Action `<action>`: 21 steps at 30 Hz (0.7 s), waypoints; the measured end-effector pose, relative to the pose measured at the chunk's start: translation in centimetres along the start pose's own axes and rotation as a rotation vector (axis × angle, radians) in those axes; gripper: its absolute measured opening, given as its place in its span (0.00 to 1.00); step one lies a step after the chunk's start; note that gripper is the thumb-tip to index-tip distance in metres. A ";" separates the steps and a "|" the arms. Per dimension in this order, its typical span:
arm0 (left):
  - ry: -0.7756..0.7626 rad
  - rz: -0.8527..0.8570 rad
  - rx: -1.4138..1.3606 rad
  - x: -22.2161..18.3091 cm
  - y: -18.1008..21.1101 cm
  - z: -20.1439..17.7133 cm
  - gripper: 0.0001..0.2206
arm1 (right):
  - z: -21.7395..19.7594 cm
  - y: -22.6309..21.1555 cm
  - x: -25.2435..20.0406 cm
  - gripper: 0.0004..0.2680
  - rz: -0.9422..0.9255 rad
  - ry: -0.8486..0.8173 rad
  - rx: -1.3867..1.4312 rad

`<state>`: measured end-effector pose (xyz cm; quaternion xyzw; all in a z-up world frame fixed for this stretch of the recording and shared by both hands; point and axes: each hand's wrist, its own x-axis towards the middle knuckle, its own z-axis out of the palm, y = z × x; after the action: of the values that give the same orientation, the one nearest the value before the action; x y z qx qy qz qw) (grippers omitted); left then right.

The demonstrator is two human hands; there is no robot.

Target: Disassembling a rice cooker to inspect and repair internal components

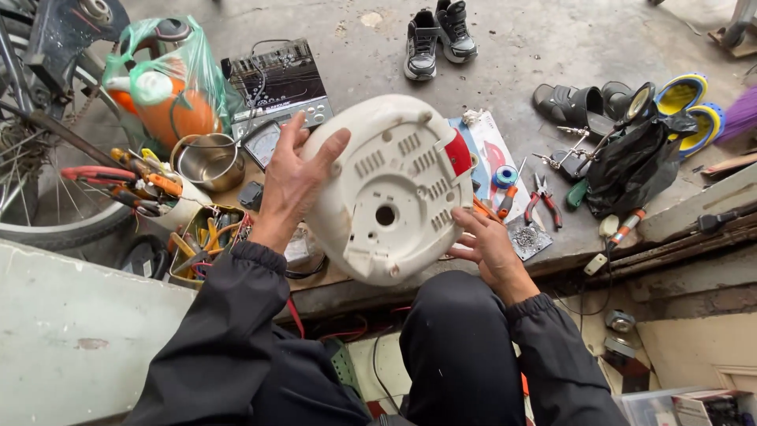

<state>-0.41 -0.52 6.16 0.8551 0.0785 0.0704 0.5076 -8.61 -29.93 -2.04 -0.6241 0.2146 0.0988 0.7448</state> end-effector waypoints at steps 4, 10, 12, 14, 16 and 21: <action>0.053 -0.025 -0.084 -3.6 -0.5 1.3 0.51 | 1.1 -0.6 -0.4 0.35 0.005 0.007 0.062; 0.174 -0.064 -0.253 -10.5 -0.2 5.3 0.56 | 3.7 -1.8 -0.8 0.34 0.002 0.008 0.189; 0.221 -0.079 -0.334 -10.2 0.8 6.0 0.59 | 4.1 -1.7 -1.4 0.34 0.000 0.020 0.261; 0.243 -0.082 -0.377 -10.2 1.4 6.3 0.60 | 5.0 -1.6 -2.0 0.34 -0.006 0.027 0.299; 0.262 -0.079 -0.418 -10.2 2.0 6.5 0.61 | 5.9 -1.7 -2.5 0.35 -0.017 0.035 0.342; 0.352 -0.250 -0.449 -9.0 -0.4 8.0 0.55 | 6.9 0.3 -2.0 0.37 -0.036 0.067 0.383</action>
<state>-7.59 -9.06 1.65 0.6799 0.2524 0.1701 0.6671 -9.19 -22.97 -0.52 -0.4777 0.2431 0.0219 0.8439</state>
